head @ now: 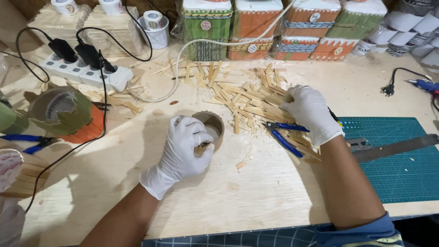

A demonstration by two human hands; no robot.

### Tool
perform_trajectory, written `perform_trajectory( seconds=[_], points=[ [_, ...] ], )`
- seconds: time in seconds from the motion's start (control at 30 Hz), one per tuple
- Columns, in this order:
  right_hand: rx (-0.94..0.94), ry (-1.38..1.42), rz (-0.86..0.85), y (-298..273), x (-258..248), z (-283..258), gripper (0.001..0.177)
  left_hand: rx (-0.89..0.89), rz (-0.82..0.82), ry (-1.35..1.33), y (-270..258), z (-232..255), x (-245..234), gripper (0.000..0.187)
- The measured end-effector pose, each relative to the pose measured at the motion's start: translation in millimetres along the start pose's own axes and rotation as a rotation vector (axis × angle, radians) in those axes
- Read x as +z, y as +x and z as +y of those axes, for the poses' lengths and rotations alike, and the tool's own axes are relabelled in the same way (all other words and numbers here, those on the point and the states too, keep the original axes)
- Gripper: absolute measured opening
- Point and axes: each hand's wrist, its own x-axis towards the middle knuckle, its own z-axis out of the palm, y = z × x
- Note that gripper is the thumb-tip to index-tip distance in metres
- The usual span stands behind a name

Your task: Gluing small wooden sticks onto a cardboard cylinder to create a decorative container using a glue gun and pliers.

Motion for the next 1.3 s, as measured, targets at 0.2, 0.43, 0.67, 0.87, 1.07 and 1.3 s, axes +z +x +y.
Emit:
perform_trajectory(
  seconds=[0.2,0.43,0.67,0.87,1.07,1.3],
  points=[
    [0.108,0.201,0.077,10,8,19,0.030,-0.001,-0.071,-0.050,3,13,-4,0.010],
    [0.184,0.278,0.102,5,4,19,0.027,-0.230,0.036,-0.083,10,-13,-1,0.009],
    [0.212,0.243,0.049,1,-8,18,0.032,-1.017,0.236,-0.551,27,-17,8,0.031],
    [0.212,0.230,0.053,3,-8,20,0.023,-1.004,0.231,-0.669,29,-30,29,0.034],
    [0.045,-0.109,0.112,-15,-30,-7,0.017,-1.061,0.240,-0.746,25,-33,21,0.043],
    [0.001,-0.120,-0.069,-14,-9,-11,0.018,-1.075,0.269,-0.706,29,-34,27,0.041]
  ],
)
